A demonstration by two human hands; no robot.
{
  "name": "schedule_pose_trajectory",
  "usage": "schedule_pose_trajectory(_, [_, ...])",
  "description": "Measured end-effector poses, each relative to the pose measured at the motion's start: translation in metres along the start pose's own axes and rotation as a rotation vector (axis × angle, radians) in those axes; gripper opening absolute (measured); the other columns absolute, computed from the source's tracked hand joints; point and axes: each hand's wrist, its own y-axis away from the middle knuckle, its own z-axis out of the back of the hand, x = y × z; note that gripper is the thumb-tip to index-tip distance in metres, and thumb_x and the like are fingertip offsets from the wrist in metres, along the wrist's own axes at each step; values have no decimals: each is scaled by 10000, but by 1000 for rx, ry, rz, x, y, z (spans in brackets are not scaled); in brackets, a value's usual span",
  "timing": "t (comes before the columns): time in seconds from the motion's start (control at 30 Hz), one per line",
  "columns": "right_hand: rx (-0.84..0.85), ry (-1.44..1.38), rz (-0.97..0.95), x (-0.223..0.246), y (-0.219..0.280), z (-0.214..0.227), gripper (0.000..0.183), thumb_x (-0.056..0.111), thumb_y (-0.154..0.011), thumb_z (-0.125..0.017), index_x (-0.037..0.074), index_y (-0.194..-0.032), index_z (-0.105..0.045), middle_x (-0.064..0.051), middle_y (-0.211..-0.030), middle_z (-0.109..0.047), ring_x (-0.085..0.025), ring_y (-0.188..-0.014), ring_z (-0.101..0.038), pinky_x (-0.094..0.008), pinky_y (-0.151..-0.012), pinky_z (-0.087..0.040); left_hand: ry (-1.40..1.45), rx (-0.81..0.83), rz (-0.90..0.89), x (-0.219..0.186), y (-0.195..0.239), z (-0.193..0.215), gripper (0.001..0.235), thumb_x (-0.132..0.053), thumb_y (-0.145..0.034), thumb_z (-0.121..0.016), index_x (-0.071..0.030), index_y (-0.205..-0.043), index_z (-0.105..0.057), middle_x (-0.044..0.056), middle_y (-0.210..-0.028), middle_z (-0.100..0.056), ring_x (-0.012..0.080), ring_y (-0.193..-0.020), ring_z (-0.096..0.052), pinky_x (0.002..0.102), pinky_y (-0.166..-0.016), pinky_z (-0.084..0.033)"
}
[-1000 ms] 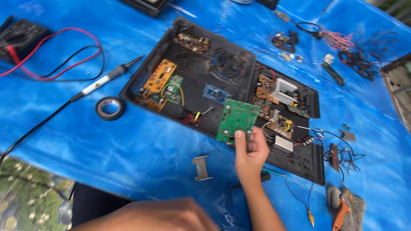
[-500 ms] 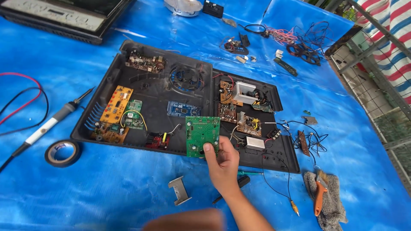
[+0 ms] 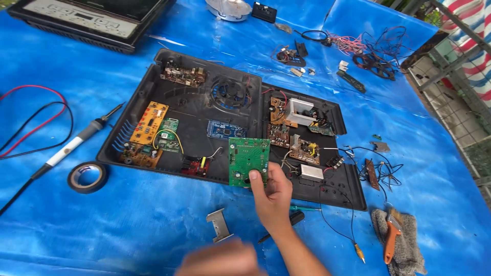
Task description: The person uses a screwdriver to remove screws from a green circuit board, then flips and inspects the board. They place the board into a disassembled black electronic casing and handle a small metal bracket.
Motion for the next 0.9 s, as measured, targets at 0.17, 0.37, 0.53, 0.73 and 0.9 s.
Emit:
schedule_pose_trajectory(0.17, [-28,47,0,-3,2,0,230,265,-1030,-631,73,-1138,-699,86,-681,-462,0,-555,-287,-264,-469,-205,-38,-294,-117,0,-54,16,470,-344,-1057,-419,-116,-651,-354,21,-606,-331,127,-523,-300,327,-516,-244])
schedule_pose_trajectory(0.37, [-35,78,22,-3,1,-1,197,230,-1024,-637,59,-1103,-693,81,-668,-456,-10,-554,-315,-247,-478,-240,653,-326,122,28,-66,28,444,-243,-1040,-487,-142,-631,-349,5,-563,-286,125,-556,-254,324,-523,-208])
schedule_pose_trajectory(0.53, [-30,31,15,-3,0,-1,195,222,-1030,-631,58,-1121,-683,67,-735,-564,-5,-585,-372,-242,-487,-283,1022,-155,74,29,-70,31,461,-294,-1059,-329,-130,-636,-415,-25,-563,-307,108,-545,-234,294,-536,-224])
schedule_pose_trajectory(0.73, [-52,49,24,-3,1,-3,188,196,-1026,-637,48,-1134,-680,45,-786,-630,4,-592,-382,-217,-489,-299,1054,-67,63,24,-71,34,567,-536,-1007,-249,-122,-646,-385,1,-581,-303,138,-559,-250,317,-569,-217])
schedule_pose_trajectory(0.9, [-45,50,28,1,1,-4,159,193,-1029,-634,58,-1102,-678,69,-709,-528,-1,-567,-344,-226,-482,-262,1030,-103,54,15,-69,31,596,-596,-985,-259,-97,-690,-399,25,-629,-339,144,-573,-287,307,-569,-238])
